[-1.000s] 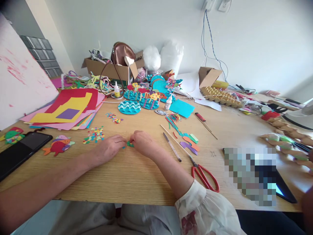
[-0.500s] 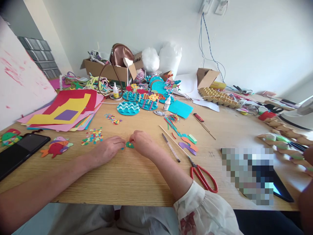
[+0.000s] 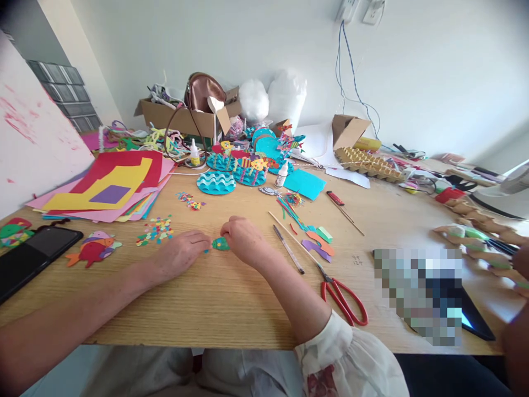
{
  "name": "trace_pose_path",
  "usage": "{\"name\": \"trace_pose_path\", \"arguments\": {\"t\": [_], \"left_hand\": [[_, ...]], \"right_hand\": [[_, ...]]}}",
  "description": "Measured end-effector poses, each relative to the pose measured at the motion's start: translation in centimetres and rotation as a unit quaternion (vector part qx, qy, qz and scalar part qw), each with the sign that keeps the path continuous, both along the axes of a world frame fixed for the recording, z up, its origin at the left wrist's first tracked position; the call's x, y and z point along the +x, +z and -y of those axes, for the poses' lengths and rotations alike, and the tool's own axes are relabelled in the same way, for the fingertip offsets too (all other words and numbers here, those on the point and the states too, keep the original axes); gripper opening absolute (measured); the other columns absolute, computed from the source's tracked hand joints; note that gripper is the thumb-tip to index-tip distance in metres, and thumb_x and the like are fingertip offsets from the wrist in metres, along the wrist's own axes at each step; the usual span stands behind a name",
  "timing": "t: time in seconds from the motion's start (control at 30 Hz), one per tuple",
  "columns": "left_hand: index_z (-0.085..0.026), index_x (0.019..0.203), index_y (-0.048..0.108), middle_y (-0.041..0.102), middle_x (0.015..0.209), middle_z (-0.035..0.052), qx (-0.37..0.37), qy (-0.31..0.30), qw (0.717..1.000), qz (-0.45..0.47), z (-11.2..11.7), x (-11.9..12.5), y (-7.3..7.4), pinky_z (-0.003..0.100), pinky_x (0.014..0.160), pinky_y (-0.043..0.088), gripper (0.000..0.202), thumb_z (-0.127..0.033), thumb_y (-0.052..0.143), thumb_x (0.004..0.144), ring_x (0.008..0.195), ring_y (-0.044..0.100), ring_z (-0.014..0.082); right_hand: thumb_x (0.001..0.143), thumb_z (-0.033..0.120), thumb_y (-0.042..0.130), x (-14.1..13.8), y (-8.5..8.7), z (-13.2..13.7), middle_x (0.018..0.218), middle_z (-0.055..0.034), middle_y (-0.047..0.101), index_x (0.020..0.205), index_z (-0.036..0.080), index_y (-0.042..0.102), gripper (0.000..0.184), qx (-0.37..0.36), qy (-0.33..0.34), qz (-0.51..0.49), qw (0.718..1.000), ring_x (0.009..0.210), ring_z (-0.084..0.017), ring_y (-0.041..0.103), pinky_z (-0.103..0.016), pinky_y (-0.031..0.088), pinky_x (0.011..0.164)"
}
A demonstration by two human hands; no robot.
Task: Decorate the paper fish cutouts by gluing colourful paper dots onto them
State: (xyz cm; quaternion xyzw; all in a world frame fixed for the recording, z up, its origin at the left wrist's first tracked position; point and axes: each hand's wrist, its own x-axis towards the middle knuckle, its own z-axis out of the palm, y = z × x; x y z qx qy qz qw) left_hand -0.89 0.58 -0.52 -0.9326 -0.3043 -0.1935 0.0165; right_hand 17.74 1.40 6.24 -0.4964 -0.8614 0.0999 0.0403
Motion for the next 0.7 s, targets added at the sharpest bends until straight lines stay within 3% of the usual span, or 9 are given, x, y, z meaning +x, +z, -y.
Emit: {"name": "trace_pose_path", "arguments": {"t": [0.13, 0.37, 0.57, 0.7], "left_hand": [[-0.014, 0.093, 0.059, 0.062, 0.096, 0.007, -0.002, -0.004, 1.0, 0.005, -0.1, -0.1, -0.2, 0.034, 0.084, 0.047, 0.024, -0.004, 0.04, 0.082, 0.093, 0.054, 0.0179], [-0.015, 0.092, 0.059, 0.064, 0.094, 0.0058, -0.027, -0.016, 0.998, 0.059, -0.2, -0.2, -0.2, 0.031, 0.081, 0.048, 0.026, -0.006, 0.035, 0.085, 0.091, 0.056, 0.0165], [-0.016, 0.093, 0.059, 0.063, 0.094, 0.0041, -0.083, 0.045, 0.987, 0.128, -0.7, -1.2, 2.2, 0.026, 0.081, 0.047, 0.024, -0.009, 0.037, 0.085, 0.09, 0.057, 0.0137], [-0.016, 0.087, 0.059, 0.062, 0.088, 0.0032, -0.088, 0.046, 0.993, 0.065, 0.4, -2.2, 4.0, 0.027, 0.077, 0.045, 0.021, -0.01, 0.039, 0.086, 0.085, 0.056, 0.0152]], "right_hand": [[0.083, 0.013, 0.042, 1.1, 0.7, 1.7, 0.086, -0.0039, 0.061, 0.086, 0.018, 0.067, 0.026, 0.012, -0.027, -0.005, 1.0, 0.08, -0.012, 0.055, -0.021, 0.035, 0.068], [0.089, 0.018, 0.039, 2.5, -1.0, 3.8, 0.079, -0.0037, 0.058, 0.081, 0.018, 0.065, 0.028, -0.005, 0.003, 0.003, 1.0, 0.078, -0.013, 0.053, -0.022, 0.035, 0.066], [0.088, 0.015, 0.039, 2.3, -1.3, 5.6, 0.079, -0.0038, 0.057, 0.075, 0.017, 0.06, 0.024, -0.016, 0.036, -0.027, 0.999, 0.077, -0.014, 0.052, -0.023, 0.037, 0.065], [0.085, 0.011, 0.041, 2.0, -1.7, 7.6, 0.079, -0.0037, 0.057, 0.071, 0.018, 0.057, 0.022, -0.043, 0.059, -0.062, 0.995, 0.074, -0.014, 0.052, -0.023, 0.039, 0.064]]}}
